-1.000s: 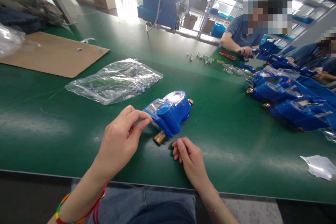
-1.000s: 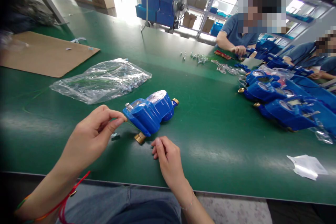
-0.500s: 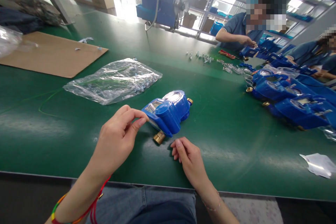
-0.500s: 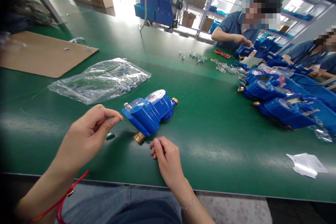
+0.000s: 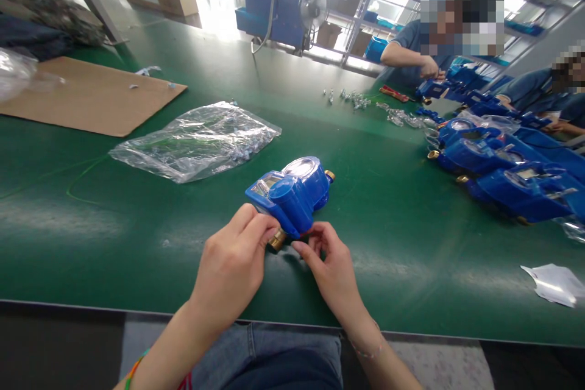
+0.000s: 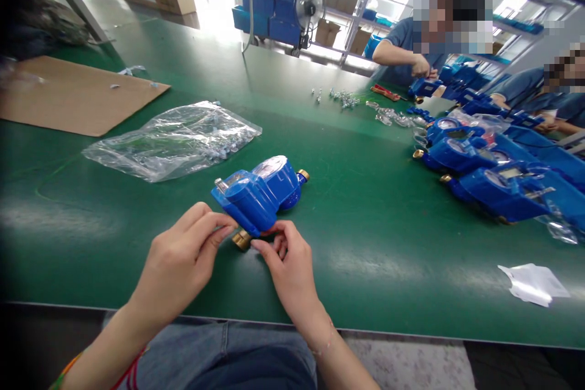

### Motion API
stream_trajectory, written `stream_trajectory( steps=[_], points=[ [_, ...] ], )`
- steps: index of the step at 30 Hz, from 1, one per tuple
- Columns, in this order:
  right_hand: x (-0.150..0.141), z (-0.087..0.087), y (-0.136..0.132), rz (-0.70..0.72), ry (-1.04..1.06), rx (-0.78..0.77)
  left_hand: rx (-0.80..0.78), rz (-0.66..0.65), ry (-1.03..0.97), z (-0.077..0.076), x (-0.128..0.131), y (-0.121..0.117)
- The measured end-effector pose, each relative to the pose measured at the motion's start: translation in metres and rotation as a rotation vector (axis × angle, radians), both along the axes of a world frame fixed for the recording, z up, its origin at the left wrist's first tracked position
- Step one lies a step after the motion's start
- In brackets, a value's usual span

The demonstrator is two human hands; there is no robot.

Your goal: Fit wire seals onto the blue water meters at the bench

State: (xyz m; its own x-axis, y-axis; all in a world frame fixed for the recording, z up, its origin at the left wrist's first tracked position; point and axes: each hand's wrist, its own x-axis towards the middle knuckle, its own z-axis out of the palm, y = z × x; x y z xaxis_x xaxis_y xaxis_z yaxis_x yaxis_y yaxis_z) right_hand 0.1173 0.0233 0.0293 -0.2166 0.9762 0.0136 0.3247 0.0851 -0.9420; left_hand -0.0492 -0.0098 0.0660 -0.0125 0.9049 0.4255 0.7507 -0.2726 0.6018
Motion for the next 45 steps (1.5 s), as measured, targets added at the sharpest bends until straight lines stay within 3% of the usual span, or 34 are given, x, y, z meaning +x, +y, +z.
stream_trajectory(
  steps=[4, 8, 10, 13, 15, 18, 21, 25, 28, 31, 45],
  points=[
    [0.0, 0.009, 0.006, 0.039, 0.0, -0.016, -0.02, -0.011, -0.063, -0.009, 0.013, -0.008],
    [0.037, 0.013, 0.008, 0.009, -0.278, 0.177, -0.135, 0.01, -0.074, -0.018, 0.002, -0.015],
    [0.06, 0.013, 0.005, -0.004, -0.36, 0.163, -0.187, 0.032, -0.073, -0.022, -0.007, -0.019],
    [0.078, 0.011, -0.009, 0.043, -0.276, -0.023, -0.252, 0.05, -0.184, -0.028, -0.016, -0.028],
    [0.077, 0.01, -0.023, 0.099, -0.067, -0.253, -0.333, 0.053, -0.339, -0.031, -0.016, -0.035],
    [0.058, 0.008, -0.043, 0.193, 0.356, -0.606, -0.487, 0.079, -0.718, -0.036, -0.007, -0.047],
    [0.033, 0.006, -0.053, 0.211, 0.626, -0.742, -0.519, 0.116, -1.066, -0.04, 0.005, -0.059],
    [0.007, 0.0, -0.05, 0.095, 0.704, -0.611, -0.544, 0.111, -1.17, -0.041, 0.018, -0.069],
    [0.001, -0.005, -0.043, 0.008, 0.591, -0.431, -0.573, 0.144, -1.251, -0.039, 0.022, -0.07],
    [0.004, -0.006, -0.04, 0.02, 0.496, -0.332, -0.525, 0.166, -1.342, -0.038, 0.025, -0.067],
    [0.012, 0.004, -0.042, 0.071, 0.395, -0.275, -0.538, 0.142, -1.237, -0.039, 0.024, -0.068]
  ],
)
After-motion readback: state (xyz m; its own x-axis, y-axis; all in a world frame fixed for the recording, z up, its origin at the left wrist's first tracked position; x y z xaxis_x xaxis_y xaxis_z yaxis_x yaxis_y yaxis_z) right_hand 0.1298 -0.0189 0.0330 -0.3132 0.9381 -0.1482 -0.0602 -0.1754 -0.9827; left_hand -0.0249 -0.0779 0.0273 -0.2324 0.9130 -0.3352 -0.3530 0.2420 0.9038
